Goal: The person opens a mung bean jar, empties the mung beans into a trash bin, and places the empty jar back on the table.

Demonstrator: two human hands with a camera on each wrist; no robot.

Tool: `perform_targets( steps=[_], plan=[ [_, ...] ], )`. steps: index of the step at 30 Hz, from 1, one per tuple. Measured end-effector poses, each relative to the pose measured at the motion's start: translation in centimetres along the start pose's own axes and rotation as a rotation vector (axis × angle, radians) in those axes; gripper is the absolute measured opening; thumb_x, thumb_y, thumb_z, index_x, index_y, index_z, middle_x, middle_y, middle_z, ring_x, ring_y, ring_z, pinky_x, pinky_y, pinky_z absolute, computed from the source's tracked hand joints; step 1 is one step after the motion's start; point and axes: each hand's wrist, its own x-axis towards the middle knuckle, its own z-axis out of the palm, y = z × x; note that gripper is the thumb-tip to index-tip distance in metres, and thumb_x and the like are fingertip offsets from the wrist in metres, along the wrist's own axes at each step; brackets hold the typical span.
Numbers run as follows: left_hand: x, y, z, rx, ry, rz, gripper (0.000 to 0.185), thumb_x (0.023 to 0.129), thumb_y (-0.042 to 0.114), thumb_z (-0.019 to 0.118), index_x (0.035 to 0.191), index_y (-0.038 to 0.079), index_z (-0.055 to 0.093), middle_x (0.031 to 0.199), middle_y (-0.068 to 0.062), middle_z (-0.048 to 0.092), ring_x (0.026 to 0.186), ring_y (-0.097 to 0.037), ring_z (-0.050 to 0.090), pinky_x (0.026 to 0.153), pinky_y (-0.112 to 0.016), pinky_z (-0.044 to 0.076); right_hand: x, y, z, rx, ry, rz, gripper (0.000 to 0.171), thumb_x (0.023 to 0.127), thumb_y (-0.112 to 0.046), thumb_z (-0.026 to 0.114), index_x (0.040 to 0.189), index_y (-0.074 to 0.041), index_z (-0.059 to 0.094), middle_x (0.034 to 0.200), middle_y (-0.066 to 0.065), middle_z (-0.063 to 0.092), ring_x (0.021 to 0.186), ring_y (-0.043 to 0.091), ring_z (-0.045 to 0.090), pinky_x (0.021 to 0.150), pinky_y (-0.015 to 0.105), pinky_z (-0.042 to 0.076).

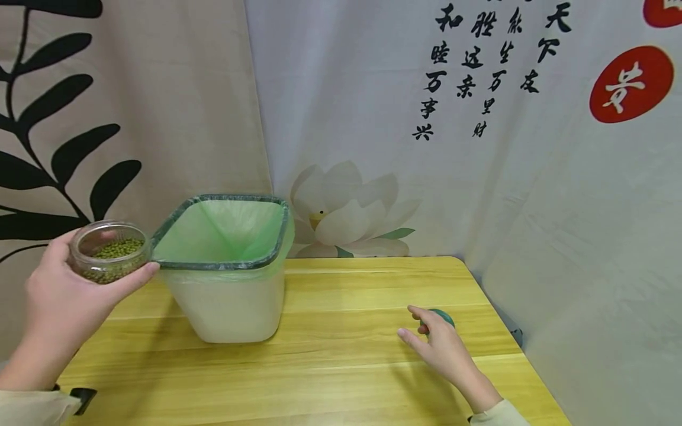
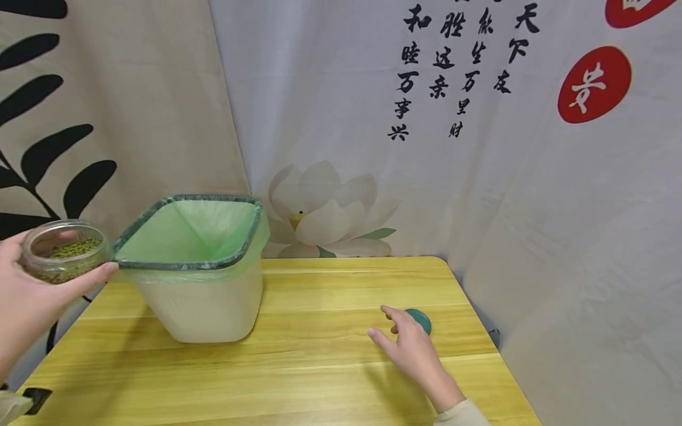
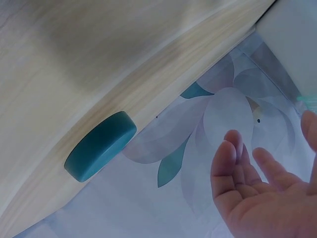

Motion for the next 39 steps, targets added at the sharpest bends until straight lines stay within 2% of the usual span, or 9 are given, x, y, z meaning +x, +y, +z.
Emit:
perform_targets(
  steps=[7, 11, 14, 18, 28, 29, 32, 36, 39],
  plan=[
    [1.9, 1.7, -0.4, 0.048, -0.011, 0.034, 0.097, 0.083, 0.042, 0.091, 0.159, 0.010, 0.041, 0.154, -0.021, 0.052, 0.104, 0.011, 0.037, 0.066, 0.000, 0.029, -0.1, 0.0, -0.1, -0.010, 0.014, -0.014, 0.069, 0.099, -0.055, 0.071, 0.152, -0.013, 0.059, 0.140, 0.011, 0.069, 0.110, 0.020, 0.068, 0.085, 0.035, 0.060],
    [2.7, 2.4, -0.6, 0.045, -0.033, 0.051, 0.097, 0.084, 0.044, 0.090, 0.159, 0.007, 0.040, 0.153, -0.026, 0.050, 0.106, -0.002, 0.046, 0.063, 0.000, 0.029, -0.2, 0.0, -0.1, -0.006, 0.009, -0.012, 0.069, 0.099, -0.055, 0.071, 0.152, -0.013, 0.059, 0.139, 0.010, 0.069, 0.109, 0.019, 0.067, 0.084, 0.034, 0.059],
    [3.3, 2.8, -0.7, 0.042, -0.046, 0.066, 0.096, 0.085, 0.043, 0.089, 0.158, 0.005, 0.040, 0.154, -0.029, 0.049, 0.117, -0.029, 0.058, 0.061, 0.001, 0.028, -0.1, 0.0, -0.1, 0.005, 0.001, -0.006, 0.069, 0.099, -0.055, 0.071, 0.152, -0.013, 0.059, 0.139, 0.010, 0.068, 0.110, 0.021, 0.067, 0.085, 0.034, 0.059],
    [4.1, 3.4, -0.8, 0.050, -0.063, 0.075, 0.095, 0.085, 0.045, 0.088, 0.157, 0.004, 0.041, 0.153, -0.031, 0.050, 0.125, -0.050, 0.054, 0.059, -0.001, 0.028, -0.2, -0.1, -0.1, 0.010, 0.001, -0.005, 0.069, 0.099, -0.054, 0.072, 0.152, -0.013, 0.059, 0.140, 0.011, 0.068, 0.110, 0.023, 0.068, 0.086, 0.035, 0.059],
    [6.8, 3.9, 0.0, 0.075, -0.092, 0.178, 0.100, 0.083, 0.045, 0.090, 0.157, 0.001, 0.040, 0.142, -0.035, 0.052, 0.117, -0.054, 0.058, 0.054, -0.002, 0.030, -0.1, -0.1, -0.3, -0.003, -0.002, -0.002, 0.069, 0.099, -0.056, 0.070, 0.152, -0.014, 0.058, 0.140, 0.010, 0.068, 0.109, 0.020, 0.068, 0.085, 0.036, 0.060],
    [7.0, 4.0, 0.2, 0.085, -0.094, 0.191, 0.100, 0.082, 0.044, 0.090, 0.157, 0.001, 0.040, 0.140, -0.035, 0.053, 0.115, -0.055, 0.058, 0.054, -0.004, 0.031, -0.2, -0.1, -0.4, -0.003, -0.002, -0.001, 0.069, 0.099, -0.056, 0.070, 0.153, -0.014, 0.058, 0.140, 0.010, 0.068, 0.109, 0.020, 0.068, 0.085, 0.036, 0.060],
    [7.7, 4.1, 0.6, 0.102, -0.109, 0.223, 0.106, 0.082, 0.043, 0.091, 0.161, -0.001, 0.035, 0.139, -0.036, 0.055, 0.115, -0.055, 0.059, 0.063, -0.024, 0.053, -0.2, -0.1, -0.4, 0.000, -0.004, 0.001, 0.069, 0.099, -0.056, 0.070, 0.152, -0.014, 0.058, 0.140, 0.010, 0.068, 0.110, 0.021, 0.068, 0.085, 0.036, 0.060],
    [8.5, 4.2, 1.1, 0.101, -0.140, 0.249, 0.109, 0.081, 0.042, 0.092, 0.162, 0.000, 0.033, 0.142, -0.035, 0.054, 0.120, -0.055, 0.056, 0.082, -0.059, 0.056, -0.2, -0.2, -0.3, -0.009, 0.002, 0.000, 0.068, 0.099, -0.055, 0.072, 0.152, -0.014, 0.059, 0.139, 0.009, 0.069, 0.108, 0.020, 0.067, 0.084, 0.033, 0.058],
    [8.9, 4.1, 1.3, 0.106, -0.163, 0.269, 0.108, 0.081, 0.040, 0.093, 0.162, 0.000, 0.033, 0.142, -0.035, 0.053, 0.122, -0.056, 0.053, 0.089, -0.066, 0.053, -0.2, -0.2, -0.3, -0.019, 0.009, -0.004, 0.067, 0.098, -0.054, 0.073, 0.151, -0.014, 0.060, 0.138, 0.010, 0.069, 0.107, 0.018, 0.066, 0.084, 0.032, 0.058]
  ],
)
